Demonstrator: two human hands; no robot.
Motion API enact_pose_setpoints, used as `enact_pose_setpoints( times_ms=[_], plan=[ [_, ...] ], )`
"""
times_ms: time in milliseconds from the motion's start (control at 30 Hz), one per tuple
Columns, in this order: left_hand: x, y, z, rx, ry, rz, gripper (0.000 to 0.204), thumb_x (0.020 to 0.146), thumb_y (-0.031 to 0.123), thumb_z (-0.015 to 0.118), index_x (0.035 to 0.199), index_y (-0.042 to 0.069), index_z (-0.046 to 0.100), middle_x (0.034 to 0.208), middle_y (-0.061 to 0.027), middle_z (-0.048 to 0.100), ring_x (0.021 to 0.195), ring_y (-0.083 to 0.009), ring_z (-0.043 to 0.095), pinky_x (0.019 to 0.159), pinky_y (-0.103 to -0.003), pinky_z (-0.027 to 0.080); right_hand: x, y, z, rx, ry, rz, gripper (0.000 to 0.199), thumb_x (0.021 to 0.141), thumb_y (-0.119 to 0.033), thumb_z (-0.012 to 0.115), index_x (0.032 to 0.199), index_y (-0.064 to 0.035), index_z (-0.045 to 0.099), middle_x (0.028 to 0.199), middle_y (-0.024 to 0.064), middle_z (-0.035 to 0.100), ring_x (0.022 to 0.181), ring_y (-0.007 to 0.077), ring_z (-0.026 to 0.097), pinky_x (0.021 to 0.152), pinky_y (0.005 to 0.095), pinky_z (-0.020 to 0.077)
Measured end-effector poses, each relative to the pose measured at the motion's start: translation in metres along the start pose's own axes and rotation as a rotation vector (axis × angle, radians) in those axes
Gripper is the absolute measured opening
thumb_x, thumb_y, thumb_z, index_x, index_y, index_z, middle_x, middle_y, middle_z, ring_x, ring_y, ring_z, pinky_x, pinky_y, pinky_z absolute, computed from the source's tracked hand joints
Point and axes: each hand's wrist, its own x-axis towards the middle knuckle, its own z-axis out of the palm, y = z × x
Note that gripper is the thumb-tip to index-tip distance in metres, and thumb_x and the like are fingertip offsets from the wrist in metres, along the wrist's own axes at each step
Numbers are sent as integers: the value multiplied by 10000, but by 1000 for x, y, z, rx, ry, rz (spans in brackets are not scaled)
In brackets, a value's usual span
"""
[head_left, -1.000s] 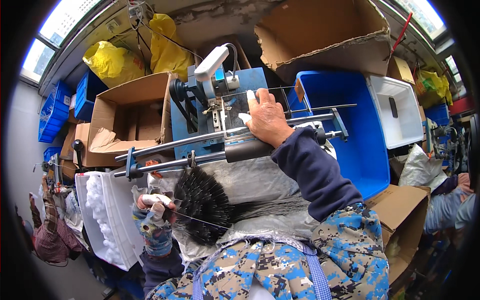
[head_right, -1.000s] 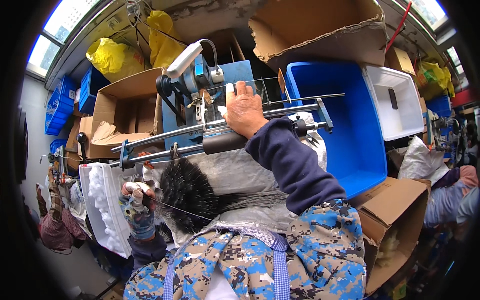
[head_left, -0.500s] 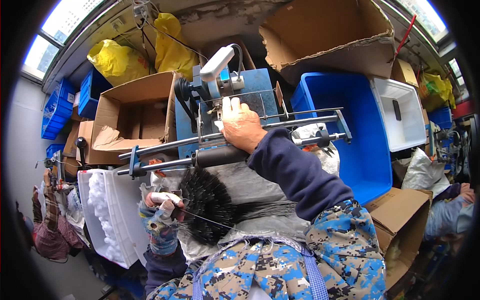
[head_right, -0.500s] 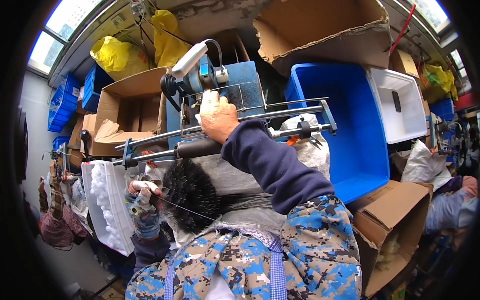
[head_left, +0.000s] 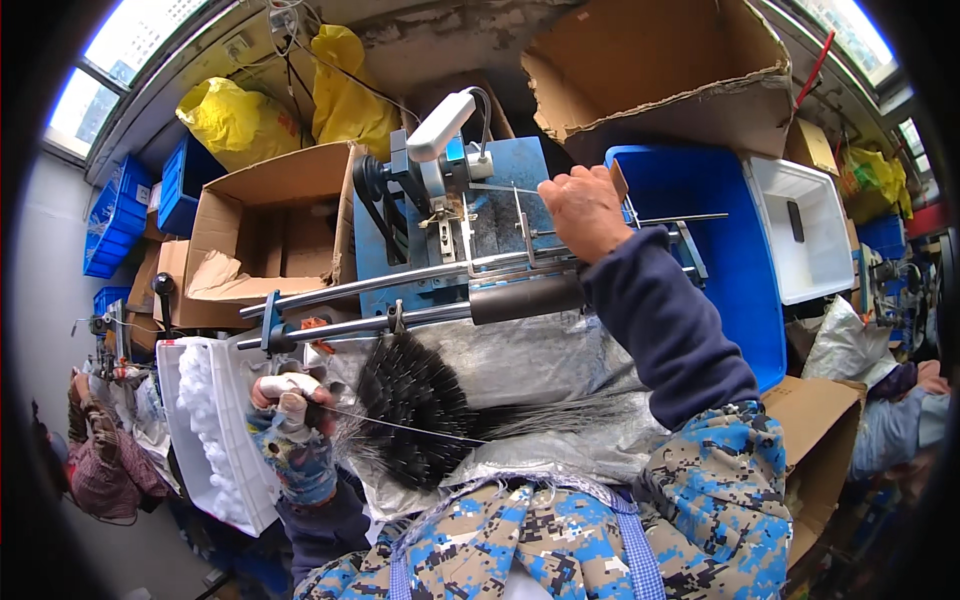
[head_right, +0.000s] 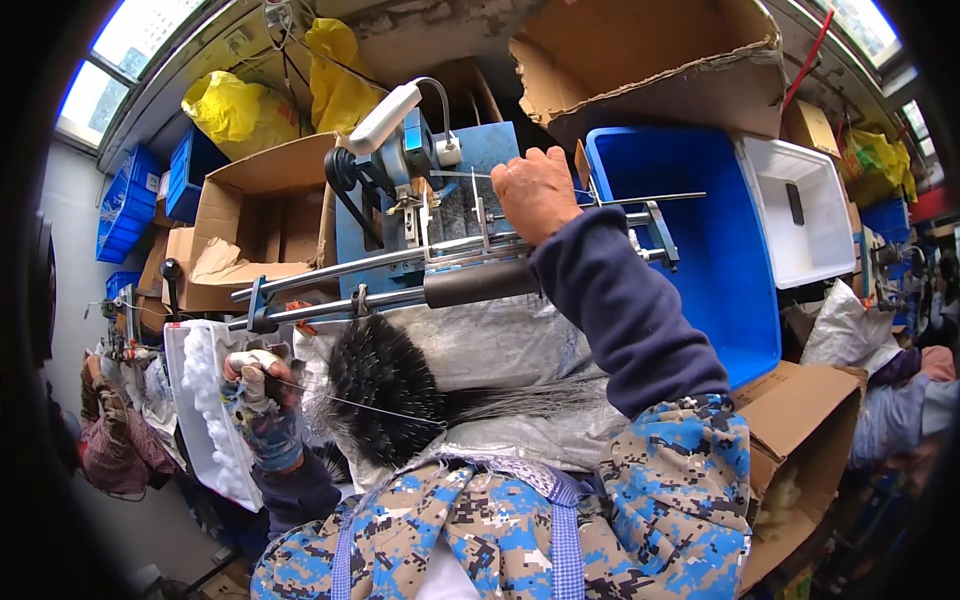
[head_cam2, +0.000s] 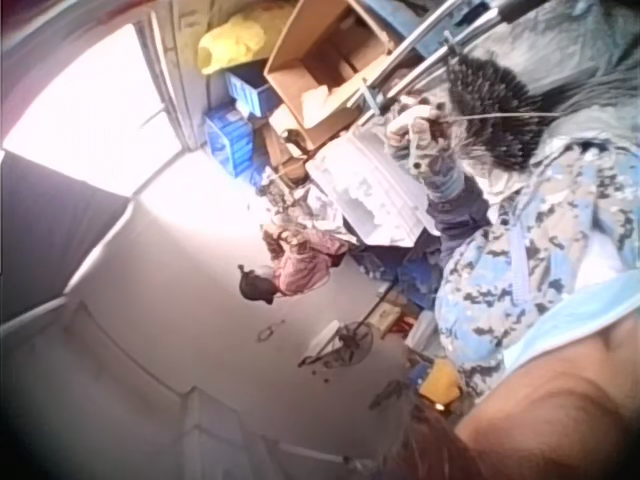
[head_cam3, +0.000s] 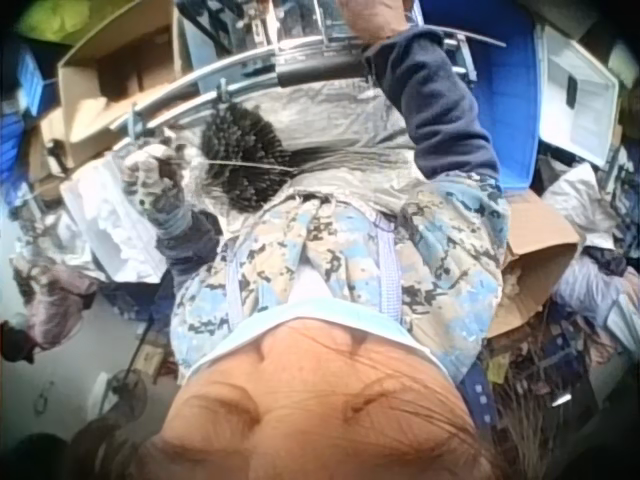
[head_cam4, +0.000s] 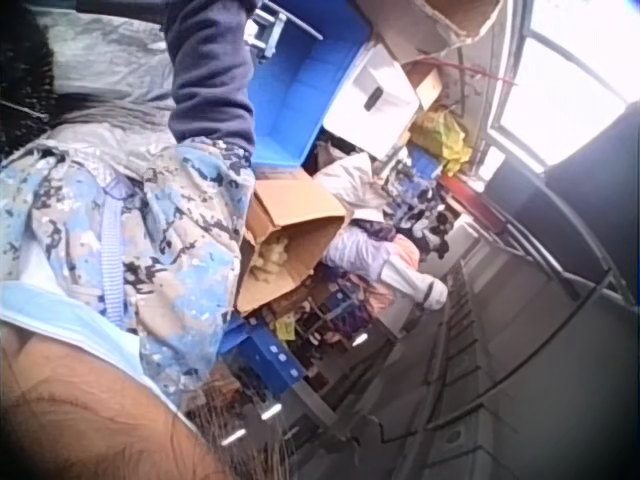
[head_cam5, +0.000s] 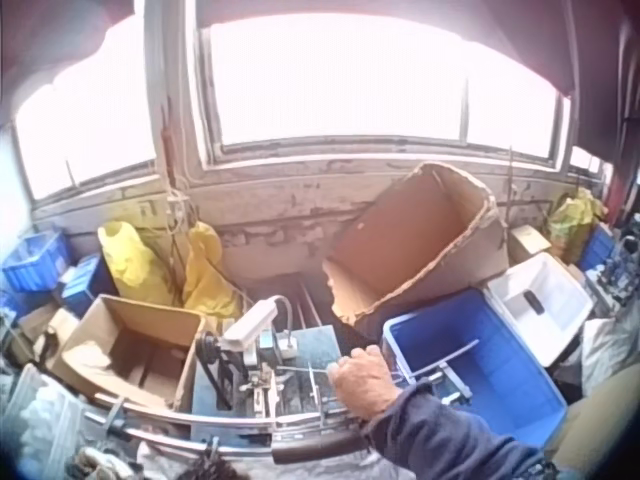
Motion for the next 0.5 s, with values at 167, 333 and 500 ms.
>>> enact_pose_setpoints(
  times_ms=[167,333,500],
  plan=[
    [4,-5,-35,-128,-18,177,185,862,200,589,857,92,440,737,-56,502,592,-107,499,393,-190,383,-92,-24,-61,503,-262,-263,234,621,2,607,851,3,566,696,136,576,724,306,580,667,407,443],
    [-13,-9,54,-130,-419,81,167,750,21,671,844,15,533,820,-188,621,623,-182,600,543,-268,508,-92,-119,-55,1561,-321,-309,402,788,-137,650,1098,26,453,884,159,573,796,306,599,708,358,480],
    [4,-15,17,134,-474,130,330,745,30,680,1044,37,539,860,-111,614,721,-137,603,627,-234,488,-72,-92,-57,1293,114,-338,264,720,70,584,981,39,559,860,210,594,800,333,618,668,337,495]
  ],
)
